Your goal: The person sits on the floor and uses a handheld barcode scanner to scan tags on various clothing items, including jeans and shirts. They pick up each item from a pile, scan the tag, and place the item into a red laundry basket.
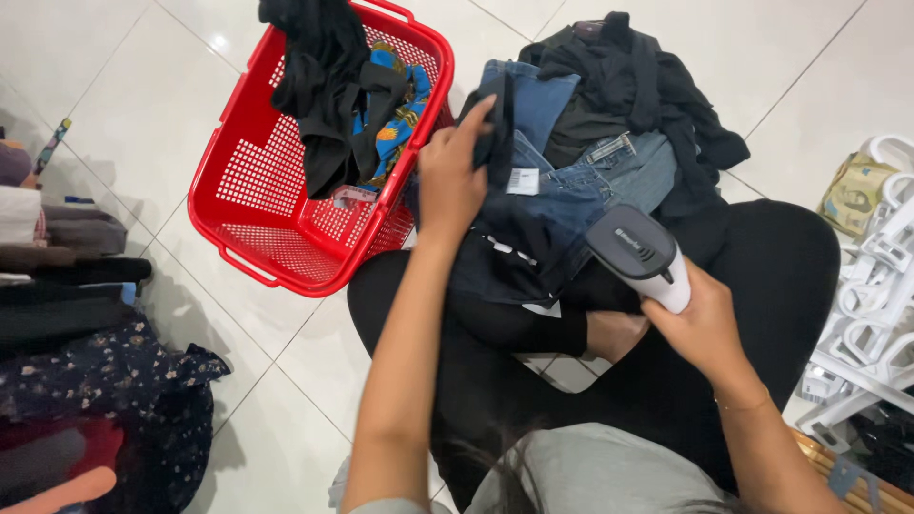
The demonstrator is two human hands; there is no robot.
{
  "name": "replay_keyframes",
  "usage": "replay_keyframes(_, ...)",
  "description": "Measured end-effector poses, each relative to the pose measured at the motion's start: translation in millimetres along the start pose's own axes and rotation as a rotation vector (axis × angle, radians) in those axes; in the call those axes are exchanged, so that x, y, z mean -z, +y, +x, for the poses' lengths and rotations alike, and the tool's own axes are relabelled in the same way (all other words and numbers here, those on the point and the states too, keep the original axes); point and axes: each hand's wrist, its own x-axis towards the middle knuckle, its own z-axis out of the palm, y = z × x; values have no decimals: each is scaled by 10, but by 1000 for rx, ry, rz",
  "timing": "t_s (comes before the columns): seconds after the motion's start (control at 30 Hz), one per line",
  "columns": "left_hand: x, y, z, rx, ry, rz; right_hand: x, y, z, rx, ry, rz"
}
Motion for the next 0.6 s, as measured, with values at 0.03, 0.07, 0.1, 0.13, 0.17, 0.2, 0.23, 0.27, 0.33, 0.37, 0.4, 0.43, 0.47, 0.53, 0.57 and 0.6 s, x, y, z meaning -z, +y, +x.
replay_keyframes(0.03,166,14,-126,-90,-9,-39,17,41,24,-15,11,-10)
replay_keyframes(0.07,340,23,-252,-181,-18,-78,30,76,46,-30,22,-20)
replay_keyframes(0.1,398,15,-371,-178,-18,-75,33,148,65,-29,20,-18)
replay_keyframes(0.13,462,4,-494,-226,-124,-87,31,214,80,-52,44,-25)
replay_keyframes(0.17,527,-5,-621,-274,-228,-97,29,282,101,-72,68,-34)
replay_keyframes(0.2,509,18,-716,-270,-225,-93,3,324,124,-68,64,-31)
replay_keyframes(0.23,485,44,-820,-288,-314,73,-14,366,143,-83,95,7)
replay_keyframes(0.27,464,68,-928,-303,-402,239,-34,404,157,-97,125,46)
replay_keyframes(0.33,294,109,-1046,-290,-447,446,-57,419,184,-104,133,63)
replay_keyframes(0.37,211,127,-1101,-281,-494,652,-71,423,207,-115,148,81)
replay_keyframes(0.4,123,37,-1114,-269,-488,654,-78,422,203,-105,139,80)
replay_keyframes(0.43,39,-55,-1114,-273,-376,578,-88,422,216,-142,147,81)
replay_keyframes(0.47,-44,-146,-1114,-277,-263,503,-97,421,225,-178,155,81)
replay_keyframes(0.53,11,-196,-1051,-204,-278,376,-113,549,214,-162,163,97)
replay_keyframes(0.57,36,-221,-1012,-145,-298,244,-118,616,213,-157,182,112)
replay_keyframes(0.6,113,-240,-972,-136,-289,248,-106,596,221,-147,174,113)
